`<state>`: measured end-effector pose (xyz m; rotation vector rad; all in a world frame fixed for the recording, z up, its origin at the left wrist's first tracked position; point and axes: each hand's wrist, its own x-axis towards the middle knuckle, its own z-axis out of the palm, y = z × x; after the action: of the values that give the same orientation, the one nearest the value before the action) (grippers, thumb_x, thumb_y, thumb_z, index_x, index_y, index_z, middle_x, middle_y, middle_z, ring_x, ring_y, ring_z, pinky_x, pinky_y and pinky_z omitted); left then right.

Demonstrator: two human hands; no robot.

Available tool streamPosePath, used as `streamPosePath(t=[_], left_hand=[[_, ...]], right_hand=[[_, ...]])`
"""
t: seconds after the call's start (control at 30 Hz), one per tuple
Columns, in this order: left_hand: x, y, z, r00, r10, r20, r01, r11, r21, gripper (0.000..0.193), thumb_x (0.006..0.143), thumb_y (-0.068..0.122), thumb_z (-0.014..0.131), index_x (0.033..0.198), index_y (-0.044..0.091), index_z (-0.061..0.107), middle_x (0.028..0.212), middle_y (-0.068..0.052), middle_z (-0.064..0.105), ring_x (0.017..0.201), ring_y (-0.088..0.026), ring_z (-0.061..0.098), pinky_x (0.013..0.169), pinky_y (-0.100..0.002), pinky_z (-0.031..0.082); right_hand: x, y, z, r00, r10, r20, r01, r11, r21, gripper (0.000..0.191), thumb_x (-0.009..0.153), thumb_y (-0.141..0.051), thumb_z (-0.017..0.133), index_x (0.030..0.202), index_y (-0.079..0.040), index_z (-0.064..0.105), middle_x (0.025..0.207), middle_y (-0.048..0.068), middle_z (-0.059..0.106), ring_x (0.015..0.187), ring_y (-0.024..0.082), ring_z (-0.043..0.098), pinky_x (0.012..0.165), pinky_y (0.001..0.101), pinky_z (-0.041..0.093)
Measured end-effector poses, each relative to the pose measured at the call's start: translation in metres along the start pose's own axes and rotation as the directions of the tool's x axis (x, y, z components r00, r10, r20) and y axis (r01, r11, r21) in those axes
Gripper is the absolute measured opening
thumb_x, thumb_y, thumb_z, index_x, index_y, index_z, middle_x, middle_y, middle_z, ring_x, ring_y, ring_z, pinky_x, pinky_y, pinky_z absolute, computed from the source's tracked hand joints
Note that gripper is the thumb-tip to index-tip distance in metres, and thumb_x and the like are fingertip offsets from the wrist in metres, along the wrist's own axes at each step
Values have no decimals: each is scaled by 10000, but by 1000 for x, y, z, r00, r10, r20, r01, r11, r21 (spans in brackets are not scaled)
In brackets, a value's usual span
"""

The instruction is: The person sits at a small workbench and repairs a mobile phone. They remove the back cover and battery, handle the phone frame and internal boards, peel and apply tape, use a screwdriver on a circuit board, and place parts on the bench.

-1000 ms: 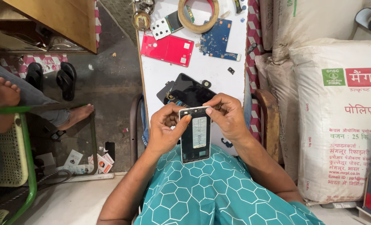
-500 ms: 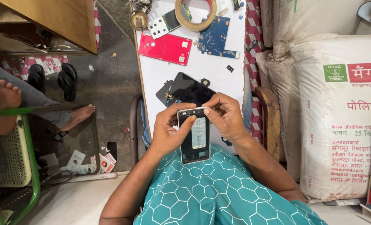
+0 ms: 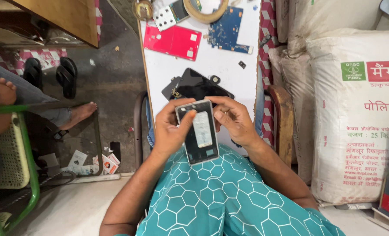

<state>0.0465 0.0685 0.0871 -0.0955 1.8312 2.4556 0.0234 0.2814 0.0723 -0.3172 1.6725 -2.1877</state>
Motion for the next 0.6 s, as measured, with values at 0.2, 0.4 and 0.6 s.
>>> streamPosePath(t=[0.2, 0.4, 0.6], left_hand=[[1, -10, -18, 972, 94, -216, -109, 992, -56, 346, 1026, 57, 686, 1342, -17, 568, 1171, -88, 688, 1069, -110, 655, 932, -252, 539], [-4, -5, -21, 989, 76, -131, -68, 996, 63, 455, 993, 65, 699, 1407, -15, 527, 1151, -91, 675, 1039, -106, 638, 894, -253, 521], [-11, 3, -23, 998, -16, 61, 19, 999, -48, 411, 1005, 100, 674, 1378, -31, 562, 1188, -110, 697, 1091, -116, 656, 963, -267, 531]], right_hand=[[-13, 5, 0, 991, 130, 31, -127, 989, -78, 410, 1002, -167, 644, 1355, 33, 587, 956, 72, 730, 764, 87, 677, 611, 231, 549], [-11, 11, -3, 969, 111, -221, -131, 988, -81, 248, 999, -111, 664, 1185, 51, 692, 936, 76, 719, 790, 75, 623, 704, 225, 512], [-7, 7, -10, 970, 75, -233, -87, 995, -43, 187, 990, -87, 650, 1120, 40, 695, 961, 79, 734, 841, 91, 666, 782, 239, 552]])
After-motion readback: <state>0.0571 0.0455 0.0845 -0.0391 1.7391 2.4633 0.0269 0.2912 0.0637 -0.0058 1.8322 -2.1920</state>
